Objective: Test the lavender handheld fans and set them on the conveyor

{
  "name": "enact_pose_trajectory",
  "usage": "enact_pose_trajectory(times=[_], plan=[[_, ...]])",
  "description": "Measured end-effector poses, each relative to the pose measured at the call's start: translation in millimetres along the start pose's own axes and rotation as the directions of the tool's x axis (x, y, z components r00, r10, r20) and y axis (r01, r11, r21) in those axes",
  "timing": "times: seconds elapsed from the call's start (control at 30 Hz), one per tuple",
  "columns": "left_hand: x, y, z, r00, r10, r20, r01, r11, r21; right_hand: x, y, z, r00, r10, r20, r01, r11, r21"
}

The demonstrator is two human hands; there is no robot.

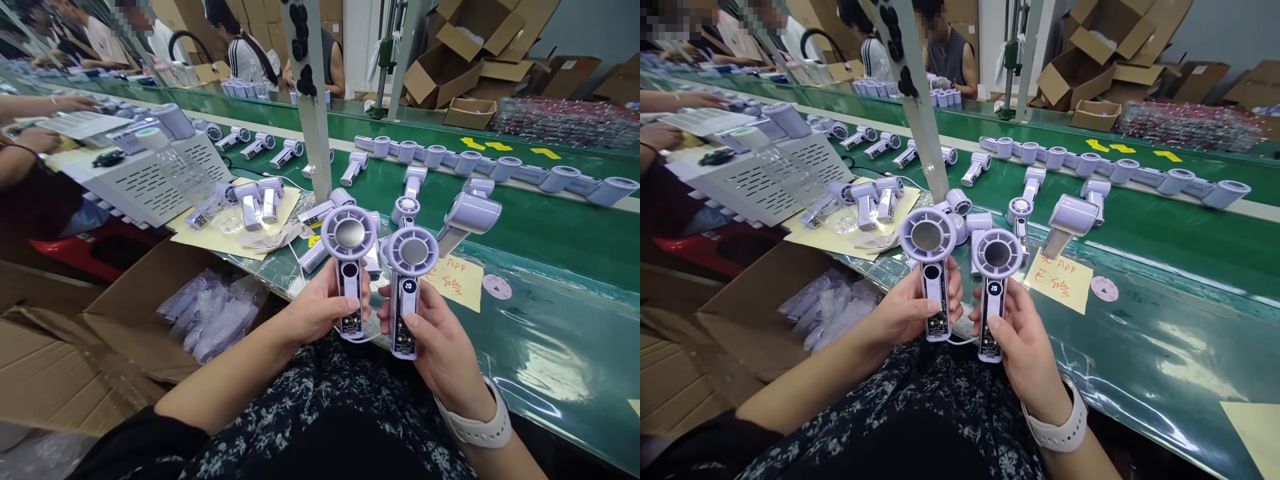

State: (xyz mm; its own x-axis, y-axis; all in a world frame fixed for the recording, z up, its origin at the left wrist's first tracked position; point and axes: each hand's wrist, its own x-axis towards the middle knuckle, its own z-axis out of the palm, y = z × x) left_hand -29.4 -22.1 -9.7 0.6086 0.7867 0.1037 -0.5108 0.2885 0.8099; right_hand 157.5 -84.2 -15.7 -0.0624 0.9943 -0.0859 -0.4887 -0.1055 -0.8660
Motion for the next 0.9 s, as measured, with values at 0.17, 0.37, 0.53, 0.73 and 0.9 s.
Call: enact_pose_trajectory(times=[0.17, 0.37, 0.53, 0.73, 0.9], plan=[[6, 1, -1.2, 1.0, 0.016, -0.005, -0.016, 1.0, 0.001, 1, -1, -2, 0.999, -0.036, 0.036, 0.039, 0.997, -0.061], [11, -5, -3.3, 0.996, -0.004, -0.093, 0.001, 1.0, -0.027, 1, 2, -2, 0.999, -0.028, -0.028, 0.027, 0.999, -0.046], [7, -4, -3.7, 0.996, -0.063, 0.065, 0.061, 0.997, 0.037, -3, 0, -2, 1.0, -0.007, 0.029, 0.006, 1.0, 0.015], [10, -5, -4.2, 0.999, -0.042, -0.001, 0.042, 0.996, 0.076, -2, 1, -3, 1.0, -0.027, -0.012, 0.027, 0.999, -0.018], [14, -10, -5.4, 0.996, -0.048, -0.076, 0.055, 0.993, 0.102, -4, 5, -5, 0.998, -0.012, -0.062, 0.011, 1.0, -0.019]])
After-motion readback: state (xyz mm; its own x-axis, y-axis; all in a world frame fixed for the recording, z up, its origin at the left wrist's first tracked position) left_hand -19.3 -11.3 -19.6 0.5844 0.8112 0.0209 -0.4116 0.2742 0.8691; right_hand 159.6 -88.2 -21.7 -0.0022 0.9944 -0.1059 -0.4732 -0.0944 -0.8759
